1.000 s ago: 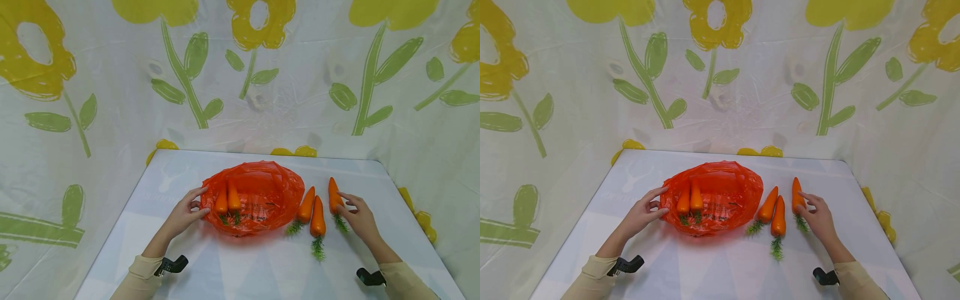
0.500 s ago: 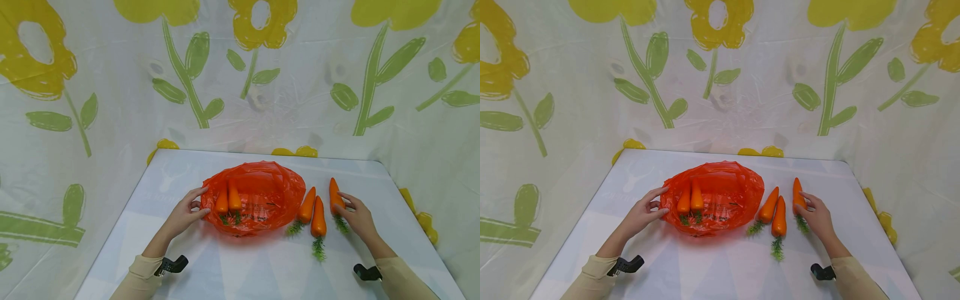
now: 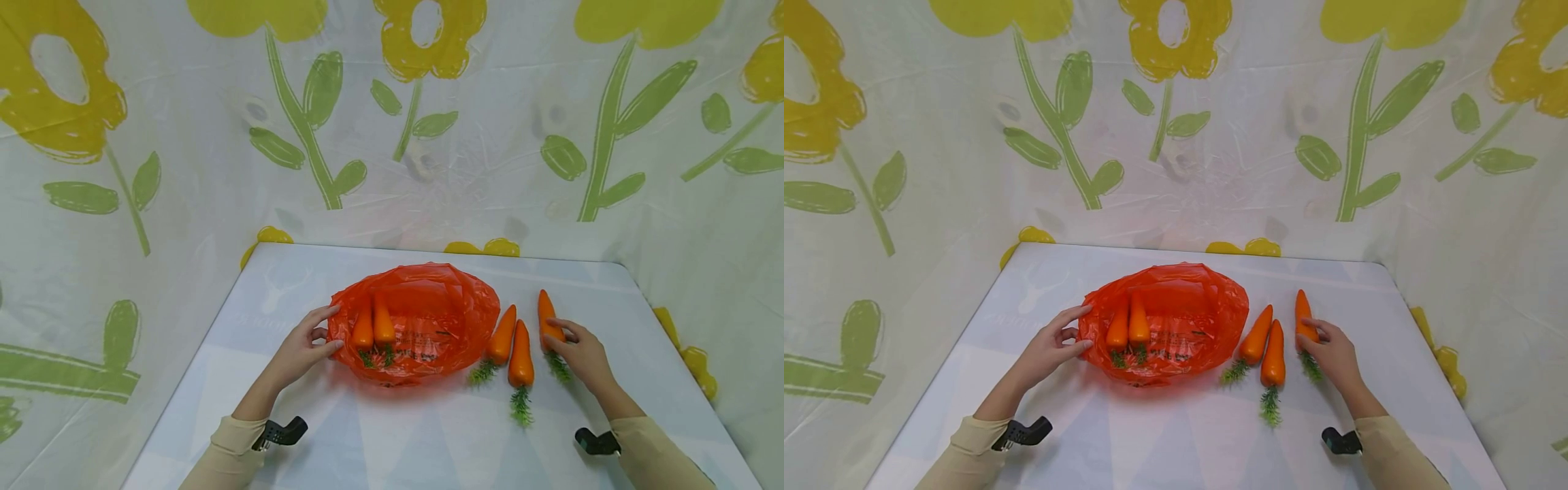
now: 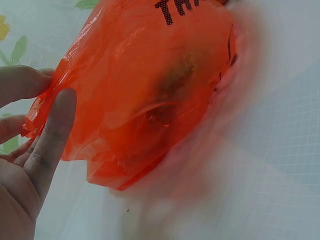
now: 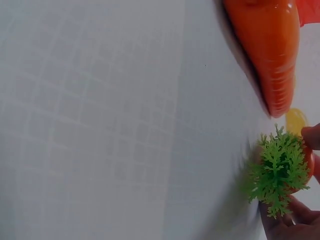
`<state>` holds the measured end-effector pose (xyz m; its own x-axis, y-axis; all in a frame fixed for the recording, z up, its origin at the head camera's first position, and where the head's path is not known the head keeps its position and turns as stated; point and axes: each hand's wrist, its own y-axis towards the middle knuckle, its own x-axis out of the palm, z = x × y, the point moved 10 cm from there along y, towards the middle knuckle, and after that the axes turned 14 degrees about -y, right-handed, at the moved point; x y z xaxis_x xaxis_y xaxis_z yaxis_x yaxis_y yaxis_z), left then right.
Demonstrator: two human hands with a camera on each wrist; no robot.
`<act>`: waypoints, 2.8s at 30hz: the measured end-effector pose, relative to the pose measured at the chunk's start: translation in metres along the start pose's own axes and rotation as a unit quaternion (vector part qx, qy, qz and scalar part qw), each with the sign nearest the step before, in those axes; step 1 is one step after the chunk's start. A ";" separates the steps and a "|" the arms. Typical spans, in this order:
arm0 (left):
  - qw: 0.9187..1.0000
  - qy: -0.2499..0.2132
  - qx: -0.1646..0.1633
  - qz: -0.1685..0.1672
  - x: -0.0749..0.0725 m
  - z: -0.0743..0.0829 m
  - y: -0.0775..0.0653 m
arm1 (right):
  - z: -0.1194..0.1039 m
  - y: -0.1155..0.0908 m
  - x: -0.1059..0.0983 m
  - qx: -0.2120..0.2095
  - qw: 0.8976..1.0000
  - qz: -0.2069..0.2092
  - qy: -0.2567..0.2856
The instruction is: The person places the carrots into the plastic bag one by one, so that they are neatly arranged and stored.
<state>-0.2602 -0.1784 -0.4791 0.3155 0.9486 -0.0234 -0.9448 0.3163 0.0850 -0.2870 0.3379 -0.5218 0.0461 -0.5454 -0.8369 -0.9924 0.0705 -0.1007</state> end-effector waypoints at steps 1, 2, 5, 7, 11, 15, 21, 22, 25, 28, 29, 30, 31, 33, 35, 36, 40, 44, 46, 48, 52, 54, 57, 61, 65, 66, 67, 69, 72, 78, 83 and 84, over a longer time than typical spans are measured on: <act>1.000 0.000 0.001 0.000 0.000 0.000 0.000 | 0.000 0.000 0.000 0.001 1.000 -0.001 -0.001; 1.000 0.001 0.001 0.000 0.000 0.000 0.000 | 0.000 -0.001 0.000 0.001 1.000 -0.001 -0.001; 1.000 0.001 0.001 -0.002 0.000 0.000 0.000 | 0.000 -0.002 -0.002 0.003 1.000 0.005 -0.010; 1.000 0.001 0.000 -0.002 0.000 -0.001 0.001 | 0.001 -0.004 -0.003 0.003 1.000 0.009 -0.019; 1.000 -0.001 -0.004 0.000 0.000 -0.001 0.001 | 0.002 -0.007 -0.004 0.008 1.000 0.003 -0.028; 1.000 -0.003 -0.005 0.000 0.001 -0.001 0.000 | 0.005 -0.008 -0.002 0.020 0.999 -0.013 -0.030; 1.000 -0.001 -0.004 0.000 0.001 0.001 0.000 | 0.004 -0.012 0.001 0.028 0.999 -0.020 -0.028; 1.000 -0.001 -0.004 0.001 0.001 0.001 0.000 | 0.004 -0.012 0.001 0.027 0.999 -0.019 -0.028; 1.000 -0.002 -0.004 0.001 0.001 0.002 0.001 | 0.002 -0.014 0.001 0.022 0.999 -0.013 -0.029; 1.000 -0.002 -0.003 0.000 0.002 0.001 0.001 | 0.002 -0.015 0.000 0.012 0.999 -0.002 -0.034; 1.000 -0.003 -0.003 -0.001 0.002 0.001 0.001 | 0.002 -0.015 0.000 0.007 0.999 0.002 -0.035; 1.000 -0.003 -0.003 -0.001 0.002 0.001 0.001 | 0.001 -0.016 0.000 0.003 0.999 0.006 -0.036; 1.000 -0.004 -0.003 -0.001 0.002 0.001 0.001 | 0.001 -0.016 0.000 0.000 0.999 0.009 -0.038; 1.000 -0.003 -0.001 -0.001 0.002 0.002 0.001 | 0.000 -0.017 0.000 -0.004 0.999 0.015 -0.040; 1.000 -0.002 0.000 -0.002 0.002 0.001 0.000 | -0.001 -0.018 0.000 -0.004 0.999 0.019 -0.041; 1.000 -0.001 0.000 -0.001 0.001 0.001 0.000 | -0.001 -0.019 0.000 -0.002 0.999 0.020 -0.041; 1.000 0.003 0.000 0.000 0.001 0.000 0.001 | -0.002 -0.021 0.000 0.003 0.999 0.024 -0.042; 1.000 0.003 0.000 -0.001 0.001 0.000 0.002 | -0.005 -0.022 0.000 0.003 0.999 0.026 -0.041; 1.000 0.003 0.000 -0.002 0.001 0.000 0.002 | -0.005 -0.023 -0.001 0.003 0.999 0.028 -0.039; 1.000 0.003 -0.001 -0.002 0.001 0.000 0.002 | -0.004 -0.023 -0.001 0.003 0.999 0.033 -0.034; 1.000 0.004 -0.001 -0.001 0.001 -0.001 0.002 | -0.002 -0.024 -0.001 0.002 0.999 0.045 -0.020; 1.000 0.005 -0.001 0.000 0.001 0.000 0.002 | -0.002 -0.024 -0.002 0.000 0.999 0.048 -0.016; 1.000 0.005 -0.001 0.000 0.000 0.000 0.002 | -0.003 -0.024 -0.001 -0.002 0.999 0.048 -0.013; 1.000 0.004 0.000 0.001 0.001 0.000 0.002 | -0.006 -0.026 -0.001 -0.002 0.999 0.045 -0.008; 1.000 0.003 0.001 0.001 0.001 0.001 0.002 | -0.009 -0.027 -0.002 -0.006 0.999 0.048 0.000; 1.000 0.003 0.000 0.001 0.002 0.001 0.002 | -0.010 -0.027 -0.003 -0.008 0.999 0.048 0.003; 1.000 0.003 0.000 0.002 0.002 0.002 0.002 | -0.010 -0.027 -0.003 -0.009 0.999 0.049 0.005; 1.000 0.002 0.000 0.002 0.002 0.002 0.002 | -0.012 -0.027 -0.003 -0.014 0.999 0.050 0.009; 1.000 0.002 -0.001 0.002 0.002 0.002 0.001 | -0.016 -0.028 -0.004 -0.020 0.998 0.051 0.014; 1.000 0.001 -0.001 0.001 0.002 0.002 0.001 | -0.024 -0.031 -0.006 -0.028 0.998 0.055 0.017; 1.000 0.003 0.002 0.002 0.002 0.002 0.002 | -0.029 -0.033 -0.007 -0.034 0.997 0.057 0.023; 1.000 0.004 0.002 0.002 0.002 0.002 0.002 | -0.029 -0.033 -0.007 -0.035 0.997 0.057 0.024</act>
<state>-0.2608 -0.1758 -0.4766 0.3104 0.9501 -0.0310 -0.9459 0.3120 0.0893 -0.2580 0.3152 -0.4965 -0.0715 -0.5766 -0.8139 -0.9965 0.0776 0.0327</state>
